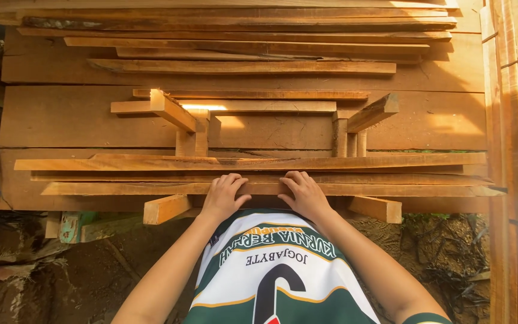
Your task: Organizing and lining up thin wooden strips on a workbench.
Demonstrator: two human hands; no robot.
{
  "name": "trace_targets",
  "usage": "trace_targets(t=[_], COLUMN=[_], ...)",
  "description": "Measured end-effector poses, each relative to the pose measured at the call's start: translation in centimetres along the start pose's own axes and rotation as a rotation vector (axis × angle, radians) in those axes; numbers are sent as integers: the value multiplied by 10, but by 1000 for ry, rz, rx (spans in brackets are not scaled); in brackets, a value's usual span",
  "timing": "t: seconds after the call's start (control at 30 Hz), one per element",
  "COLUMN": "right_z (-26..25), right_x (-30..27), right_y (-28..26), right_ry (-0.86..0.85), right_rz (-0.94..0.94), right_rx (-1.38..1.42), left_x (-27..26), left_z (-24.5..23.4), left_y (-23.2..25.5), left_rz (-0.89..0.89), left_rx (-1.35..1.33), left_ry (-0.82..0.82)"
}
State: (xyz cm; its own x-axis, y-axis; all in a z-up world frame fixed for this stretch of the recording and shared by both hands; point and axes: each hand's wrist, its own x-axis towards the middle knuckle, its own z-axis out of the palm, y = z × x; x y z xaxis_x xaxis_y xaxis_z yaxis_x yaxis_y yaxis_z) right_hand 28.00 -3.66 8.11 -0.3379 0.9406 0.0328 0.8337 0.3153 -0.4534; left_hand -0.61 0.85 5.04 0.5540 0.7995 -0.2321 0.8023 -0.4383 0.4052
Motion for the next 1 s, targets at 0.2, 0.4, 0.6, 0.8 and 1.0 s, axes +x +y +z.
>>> trace_targets(t=[0.2,0.4,0.6,0.8,1.0], right_z=[15,25,18,7,4], right_x=[-4,-8,4,18,24], right_y=[17,22,24,10,9], right_ry=[-13,0,-203,-465,-493], right_rz=[-115,-120,56,248,180], right_rx=[-87,-107,35,-39,-191], left_x=[-3,-2,7,22,21], left_z=[28,34,0,-9,-40], left_y=[-19,-20,0,5,17], left_rz=[123,140,-70,-147,-151], left_rx=[129,178,-44,29,-38], left_ry=[131,172,-40,-236,-322])
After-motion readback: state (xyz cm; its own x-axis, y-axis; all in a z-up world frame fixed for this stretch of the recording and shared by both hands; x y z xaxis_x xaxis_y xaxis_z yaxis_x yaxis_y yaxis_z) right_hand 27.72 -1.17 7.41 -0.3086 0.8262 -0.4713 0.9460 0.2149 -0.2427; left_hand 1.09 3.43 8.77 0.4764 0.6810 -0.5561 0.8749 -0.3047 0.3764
